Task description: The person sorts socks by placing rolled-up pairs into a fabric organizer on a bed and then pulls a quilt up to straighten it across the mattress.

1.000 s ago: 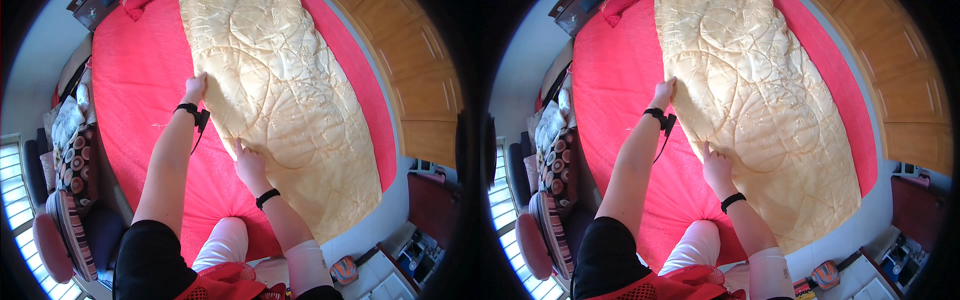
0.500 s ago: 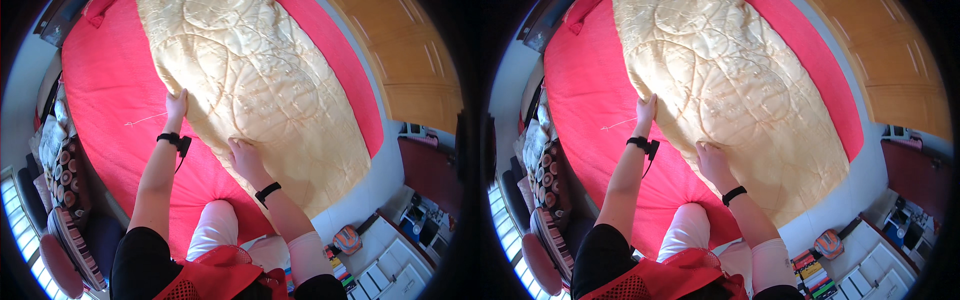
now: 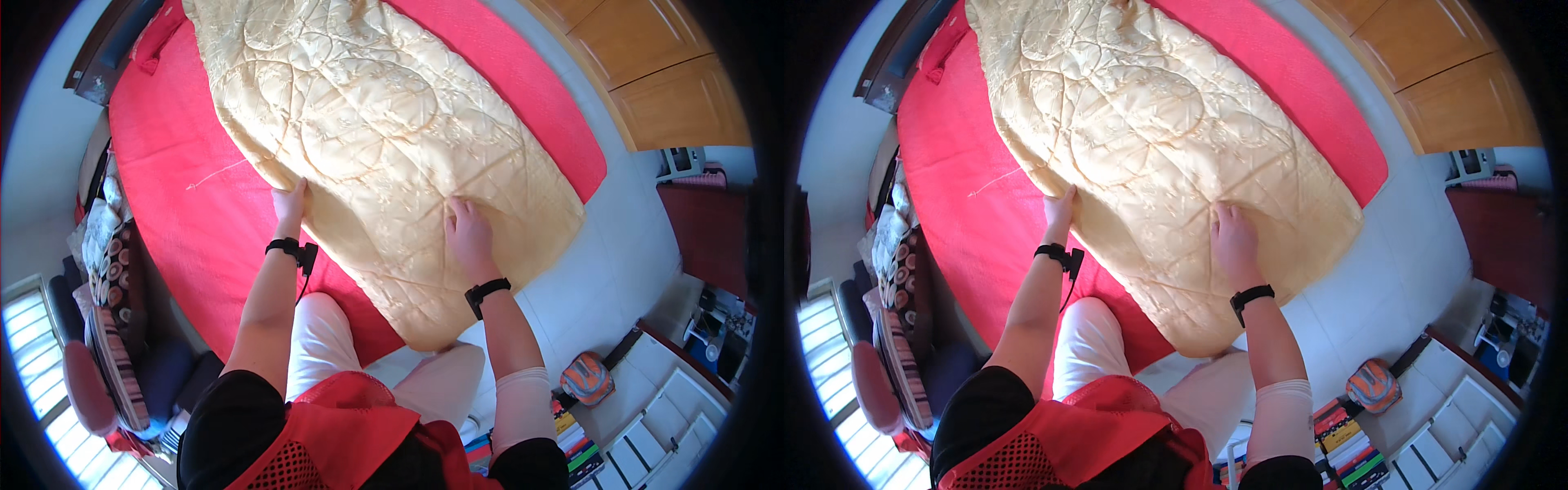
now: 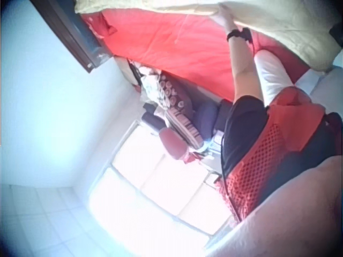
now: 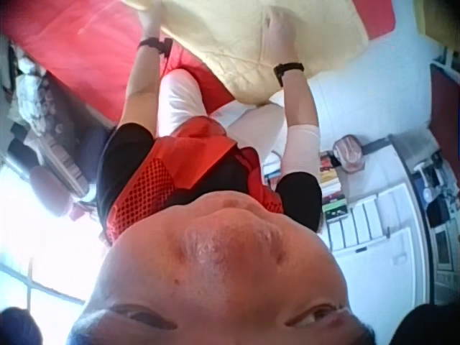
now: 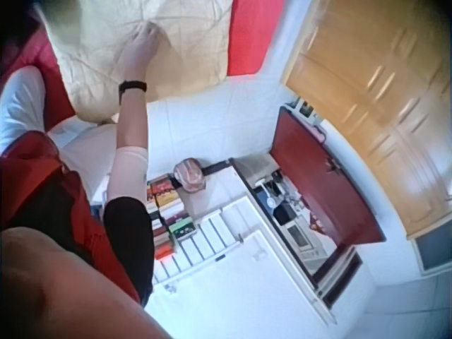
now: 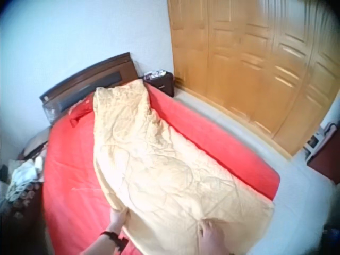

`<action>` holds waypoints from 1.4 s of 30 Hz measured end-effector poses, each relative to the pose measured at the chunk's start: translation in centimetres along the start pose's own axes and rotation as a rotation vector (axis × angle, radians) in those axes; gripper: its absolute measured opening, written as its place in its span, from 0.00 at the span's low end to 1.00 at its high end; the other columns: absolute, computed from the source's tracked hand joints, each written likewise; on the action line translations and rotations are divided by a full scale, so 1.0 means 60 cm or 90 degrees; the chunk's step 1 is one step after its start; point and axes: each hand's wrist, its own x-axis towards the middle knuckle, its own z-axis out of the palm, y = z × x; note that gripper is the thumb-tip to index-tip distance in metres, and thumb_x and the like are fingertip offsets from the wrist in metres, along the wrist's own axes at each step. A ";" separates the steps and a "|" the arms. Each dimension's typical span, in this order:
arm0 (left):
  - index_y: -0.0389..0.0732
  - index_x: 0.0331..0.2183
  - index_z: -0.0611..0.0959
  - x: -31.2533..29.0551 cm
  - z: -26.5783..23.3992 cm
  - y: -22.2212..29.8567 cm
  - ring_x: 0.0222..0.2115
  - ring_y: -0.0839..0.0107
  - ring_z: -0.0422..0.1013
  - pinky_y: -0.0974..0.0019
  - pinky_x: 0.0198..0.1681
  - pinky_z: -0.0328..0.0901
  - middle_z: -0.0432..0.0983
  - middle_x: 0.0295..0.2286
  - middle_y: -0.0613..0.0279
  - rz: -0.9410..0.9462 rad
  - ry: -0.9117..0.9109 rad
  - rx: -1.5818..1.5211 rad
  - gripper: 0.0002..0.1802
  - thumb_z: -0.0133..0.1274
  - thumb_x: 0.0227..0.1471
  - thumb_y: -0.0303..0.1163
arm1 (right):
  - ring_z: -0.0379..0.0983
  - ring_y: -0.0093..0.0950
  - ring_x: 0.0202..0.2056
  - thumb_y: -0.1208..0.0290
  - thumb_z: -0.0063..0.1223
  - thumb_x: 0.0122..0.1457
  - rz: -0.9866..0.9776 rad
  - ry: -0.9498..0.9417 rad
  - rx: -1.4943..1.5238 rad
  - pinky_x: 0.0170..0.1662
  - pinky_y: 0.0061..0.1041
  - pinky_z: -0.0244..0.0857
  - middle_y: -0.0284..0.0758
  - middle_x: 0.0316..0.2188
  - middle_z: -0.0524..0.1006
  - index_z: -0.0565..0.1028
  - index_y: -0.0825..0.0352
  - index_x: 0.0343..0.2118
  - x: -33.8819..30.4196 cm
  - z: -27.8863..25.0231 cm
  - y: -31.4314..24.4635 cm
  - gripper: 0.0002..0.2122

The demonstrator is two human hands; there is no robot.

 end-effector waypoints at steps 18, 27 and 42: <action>0.26 0.53 0.68 -0.461 0.046 -0.025 0.45 0.51 0.78 0.57 0.47 0.73 0.79 0.45 0.40 -0.165 -0.107 0.070 0.48 0.71 0.43 0.50 | 0.71 0.43 0.50 0.67 0.63 0.52 -0.033 -0.226 -0.126 0.53 0.40 0.68 0.43 0.47 0.72 0.66 0.60 0.62 -0.143 -0.091 0.191 0.32; 0.28 0.53 0.71 -0.548 0.035 -0.038 0.45 0.54 0.78 0.57 0.48 0.72 0.80 0.44 0.42 -0.201 -0.165 -0.002 0.47 0.72 0.42 0.52 | 0.70 0.45 0.54 0.68 0.62 0.53 -0.032 -0.256 -0.096 0.55 0.40 0.66 0.47 0.49 0.73 0.66 0.63 0.61 -0.129 -0.096 0.192 0.31; 0.34 0.51 0.78 -0.670 0.058 -0.131 0.41 0.69 0.77 0.62 0.46 0.73 0.81 0.43 0.58 -0.175 -0.233 -0.287 0.25 0.64 0.51 0.25 | 0.67 0.47 0.59 0.50 0.69 0.48 0.148 -0.110 -0.094 0.59 0.45 0.63 0.50 0.55 0.73 0.68 0.67 0.58 0.085 -0.173 0.493 0.38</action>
